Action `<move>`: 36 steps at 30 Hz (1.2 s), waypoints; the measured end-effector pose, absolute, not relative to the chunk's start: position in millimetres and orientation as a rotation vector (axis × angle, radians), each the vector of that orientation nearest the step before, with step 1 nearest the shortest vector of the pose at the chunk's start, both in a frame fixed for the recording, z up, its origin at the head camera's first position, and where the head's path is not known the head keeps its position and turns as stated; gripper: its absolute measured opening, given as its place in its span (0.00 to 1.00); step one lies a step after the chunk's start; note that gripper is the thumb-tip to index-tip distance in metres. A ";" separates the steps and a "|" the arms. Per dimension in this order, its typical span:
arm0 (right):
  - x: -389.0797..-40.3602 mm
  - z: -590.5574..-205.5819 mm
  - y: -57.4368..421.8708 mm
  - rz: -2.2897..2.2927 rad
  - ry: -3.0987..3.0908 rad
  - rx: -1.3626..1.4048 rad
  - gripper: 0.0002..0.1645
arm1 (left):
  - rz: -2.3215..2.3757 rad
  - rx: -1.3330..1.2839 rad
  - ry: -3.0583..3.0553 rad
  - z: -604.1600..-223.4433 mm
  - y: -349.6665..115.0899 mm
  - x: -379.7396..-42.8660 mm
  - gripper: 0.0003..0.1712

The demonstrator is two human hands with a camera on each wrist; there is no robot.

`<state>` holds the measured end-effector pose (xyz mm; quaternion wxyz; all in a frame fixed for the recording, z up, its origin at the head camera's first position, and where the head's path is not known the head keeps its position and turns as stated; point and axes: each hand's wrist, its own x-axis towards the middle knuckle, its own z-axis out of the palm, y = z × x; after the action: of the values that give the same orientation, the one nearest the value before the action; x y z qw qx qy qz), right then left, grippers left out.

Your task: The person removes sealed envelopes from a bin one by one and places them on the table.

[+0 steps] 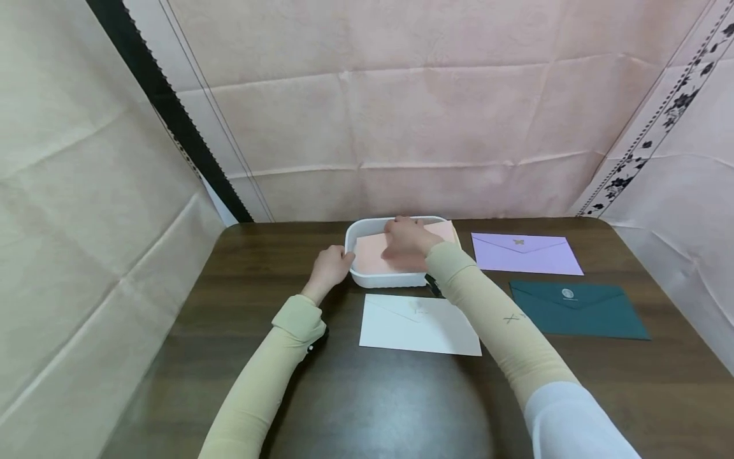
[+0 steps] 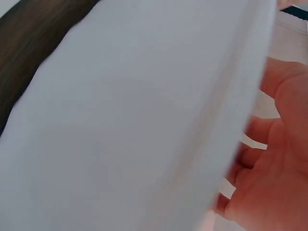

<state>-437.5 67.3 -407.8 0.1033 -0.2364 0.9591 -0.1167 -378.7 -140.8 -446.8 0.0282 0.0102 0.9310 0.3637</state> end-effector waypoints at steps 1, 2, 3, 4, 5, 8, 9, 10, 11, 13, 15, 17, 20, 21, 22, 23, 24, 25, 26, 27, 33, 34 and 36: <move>-437.5 -409.1 63.8 -0.351 2.829 -0.710 0.26 | 1.124 0.030 2.871 -447.1 -139.9 -378.5 0.17; -437.3 -409.8 60.0 -0.366 2.829 -0.718 0.26 | 1.129 0.027 2.869 -447.4 -139.3 -378.5 0.17; -437.0 -410.3 56.0 -0.379 2.830 -0.723 0.26 | 1.135 0.023 2.868 -447.8 -138.9 -378.5 0.17; -436.6 -410.5 52.0 -0.393 2.829 -0.730 0.27 | 1.138 0.020 2.870 -447.9 -138.7 -378.4 0.17; -436.6 -410.8 48.0 -0.398 2.835 -0.747 0.28 | 1.137 0.017 2.874 -448.0 -138.6 -378.3 0.17; -436.4 -409.5 37.9 -0.396 2.848 -0.781 0.28 | 1.121 0.021 2.897 -448.0 -138.2 -378.8 0.17; -436.6 -408.9 35.7 -0.388 2.856 -0.785 0.27 | 1.114 0.022 2.901 -448.0 -138.0 -378.9 0.17; -437.0 -408.4 34.3 -0.377 2.864 -0.788 0.26 | 1.108 0.025 2.905 -447.9 -137.6 -379.0 0.17; -437.5 -407.8 33.4 -0.359 2.875 -0.792 0.26 | 1.104 0.026 2.907 -447.9 -137.3 -379.1 0.17; -438.2 -406.0 33.6 -0.356 2.879 -0.775 0.26 | 1.103 0.024 2.907 -448.2 -136.6 -379.1 0.17; -439.3 -405.1 36.3 -0.351 2.873 -0.761 0.27 | 1.096 0.019 2.911 -448.4 -135.9 -378.8 0.17; -440.2 -404.4 40.4 -0.359 2.851 -0.747 0.28 | 1.094 0.015 2.915 -448.4 -135.6 -378.3 0.17; -440.5 -402.6 47.6 -0.390 2.813 -0.723 0.26 | 1.090 0.006 2.919 -447.9 -136.0 -377.8 0.17; -440.7 -402.0 50.0 -0.402 2.801 -0.717 0.25 | 1.092 0.001 2.917 -447.8 -136.1 -377.6 0.17; -440.4 -400.6 52.3 -0.420 2.789 -0.707 0.23 | 1.092 -0.001 2.916 -447.7 -136.0 -377.5 0.17; -440.4 -399.2 54.4 -0.434 2.782 -0.702 0.21 | 1.088 -0.003 2.915 -447.8 -135.9 -377.3 0.17; -439.9 -397.2 56.1 -0.444 2.778 -0.702 0.19 | 1.084 -0.003 2.915 -447.8 -135.8 -377.2 0.17; -439.8 -395.5 57.7 -0.448 2.774 -0.705 0.17 | 1.082 -0.003 2.913 -448.0 -135.6 -377.1 0.17; -439.6 -393.5 59.1 -0.450 2.770 -0.709 0.15 | 1.078 -0.004 2.914 -448.1 -135.4 -377.0 0.18; -439.4 -391.3 60.3 -0.445 2.768 -0.717 0.14 | 1.077 -0.003 2.916 -448.2 -135.3 -377.0 0.18; -436.9 -377.2 70.2 -0.369 2.794 -0.761 0.12 | 1.067 0.005 2.936 -447.1 -135.4 -377.4 0.18; -437.0 -374.9 73.0 -0.350 2.799 -0.763 0.13 | 1.067 0.004 2.938 -447.1 -135.4 -377.4 0.18; -436.3 -369.1 78.9 -0.323 2.803 -0.761 0.15 | 1.066 0.003 2.941 -447.2 -135.1 -377.3 0.18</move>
<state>-436.3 78.9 -369.1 0.1094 -0.2588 0.9534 -0.1098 -377.3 -135.1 -447.2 0.0067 0.0010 0.9402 0.3406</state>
